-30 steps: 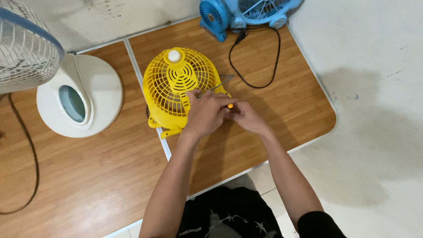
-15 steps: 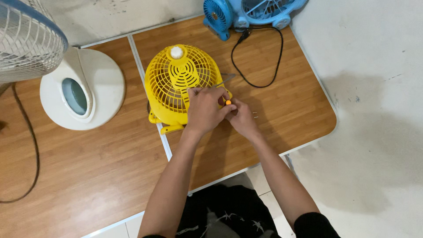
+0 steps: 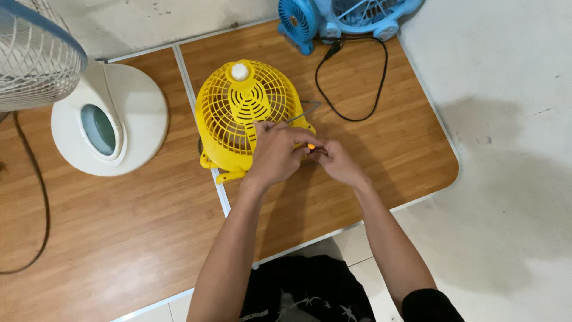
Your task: The person uses a screwdriver to unscrew and reassemble the front grille of a yellow Minion-shaped fan, then repeats the process on a blue bear-shaped fan. The person handles the fans and screwdriver throughout, working on a wooden table with other fans nearby.
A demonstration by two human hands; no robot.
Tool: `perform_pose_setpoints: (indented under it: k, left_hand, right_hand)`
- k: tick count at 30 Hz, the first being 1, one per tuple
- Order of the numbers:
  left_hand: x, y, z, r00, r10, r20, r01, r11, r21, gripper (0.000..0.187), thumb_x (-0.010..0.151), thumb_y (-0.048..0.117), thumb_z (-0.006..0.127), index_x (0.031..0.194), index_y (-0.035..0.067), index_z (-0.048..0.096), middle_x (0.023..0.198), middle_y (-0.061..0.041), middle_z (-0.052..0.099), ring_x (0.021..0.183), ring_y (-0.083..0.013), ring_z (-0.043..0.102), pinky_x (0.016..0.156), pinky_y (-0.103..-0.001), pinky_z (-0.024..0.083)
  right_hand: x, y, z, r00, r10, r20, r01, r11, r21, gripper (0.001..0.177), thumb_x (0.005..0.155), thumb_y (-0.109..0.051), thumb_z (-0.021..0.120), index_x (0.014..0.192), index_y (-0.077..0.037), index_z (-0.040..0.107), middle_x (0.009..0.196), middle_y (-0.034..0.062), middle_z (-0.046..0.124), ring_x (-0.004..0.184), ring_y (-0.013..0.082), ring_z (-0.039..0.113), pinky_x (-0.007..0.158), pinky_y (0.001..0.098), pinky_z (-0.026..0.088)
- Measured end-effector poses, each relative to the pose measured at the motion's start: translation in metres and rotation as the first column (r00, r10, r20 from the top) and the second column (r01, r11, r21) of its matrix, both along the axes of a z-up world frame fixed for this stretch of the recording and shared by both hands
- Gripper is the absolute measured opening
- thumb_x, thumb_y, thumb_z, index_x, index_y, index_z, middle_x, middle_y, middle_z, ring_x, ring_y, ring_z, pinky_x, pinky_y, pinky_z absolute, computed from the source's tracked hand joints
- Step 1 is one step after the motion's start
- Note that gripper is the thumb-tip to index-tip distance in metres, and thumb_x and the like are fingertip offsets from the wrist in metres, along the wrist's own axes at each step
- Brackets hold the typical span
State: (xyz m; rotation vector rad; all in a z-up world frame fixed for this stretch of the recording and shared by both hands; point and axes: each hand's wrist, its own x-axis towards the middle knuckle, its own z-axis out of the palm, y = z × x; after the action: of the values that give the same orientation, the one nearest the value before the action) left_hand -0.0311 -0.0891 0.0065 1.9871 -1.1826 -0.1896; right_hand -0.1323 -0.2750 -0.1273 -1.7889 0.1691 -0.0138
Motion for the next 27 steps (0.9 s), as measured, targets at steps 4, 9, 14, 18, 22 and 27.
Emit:
perform_pose_setpoints:
  k: [4,9,14,18,22,27]
  left_hand:
    - [0.001,0.001,0.002,0.999,0.021,-0.031,-0.022,0.999,-0.025,0.02,0.079,0.016,0.08,0.098,0.02,0.079,0.098,0.001,0.076,0.09,-0.0205,0.065,0.092,-0.043,0.032]
    - [0.002,-0.001,0.003,0.983,0.104,-0.149,-0.103,0.995,0.015,0.025,0.073,0.024,0.086,0.092,0.014,0.074,0.082,-0.002,0.067,0.081,-0.0203,0.065,0.089,-0.04,0.034]
    - [0.002,-0.003,0.001,0.99,0.098,-0.103,-0.097,0.995,0.017,0.024,0.072,0.024,0.087,0.086,0.012,0.072,0.08,-0.003,0.069,0.081,-0.0218,0.065,0.089,-0.041,0.034]
    - [0.002,-0.001,-0.001,0.989,0.074,-0.131,-0.072,0.997,0.014,0.017,0.075,0.021,0.084,0.086,0.013,0.074,0.082,-0.002,0.072,0.084,-0.0216,0.067,0.09,-0.042,0.034]
    - [0.003,0.0,0.0,0.995,0.065,-0.082,-0.067,0.997,-0.025,0.013,0.076,0.018,0.081,0.087,0.013,0.076,0.087,-0.003,0.073,0.088,-0.0237,0.067,0.09,-0.043,0.033]
    - [0.004,0.004,0.002,0.998,0.025,-0.066,-0.028,0.998,-0.047,0.02,0.079,0.011,0.075,0.097,0.019,0.08,0.092,-0.002,0.073,0.092,-0.0243,0.065,0.09,-0.042,0.033]
  right_hand:
    - [-0.002,0.014,0.018,0.996,-0.09,-0.002,0.09,0.994,0.054,0.038,0.093,0.011,0.052,0.129,0.003,0.062,0.111,0.0062,0.07,0.105,0.0107,0.064,0.093,0.0278,0.052]
    - [-0.001,0.021,0.029,0.991,-0.122,0.055,0.123,0.992,-0.003,0.032,0.087,0.012,0.051,0.116,0.005,0.062,0.108,0.0091,0.07,0.105,0.0135,0.065,0.095,0.0303,0.054]
    - [0.0,0.025,0.03,0.988,-0.149,0.03,0.15,0.988,-0.031,0.026,0.089,0.009,0.056,0.114,0.005,0.062,0.106,0.0105,0.071,0.101,0.0143,0.064,0.09,0.0315,0.055]
    - [0.001,0.024,0.031,0.99,-0.143,0.005,0.143,0.989,-0.032,0.031,0.086,0.009,0.059,0.116,0.003,0.061,0.111,0.0102,0.07,0.107,0.0155,0.067,0.091,0.0325,0.058]
    - [0.002,0.022,0.028,0.991,-0.133,0.018,0.133,0.991,-0.014,0.031,0.09,0.006,0.063,0.121,0.002,0.06,0.115,0.0092,0.069,0.108,0.0163,0.067,0.095,0.0324,0.058]
    - [0.002,0.002,0.023,1.0,-0.018,-0.025,0.021,0.989,0.148,0.034,0.092,0.007,0.067,0.125,0.003,0.062,0.114,0.0065,0.067,0.106,0.0145,0.065,0.093,0.0315,0.057]
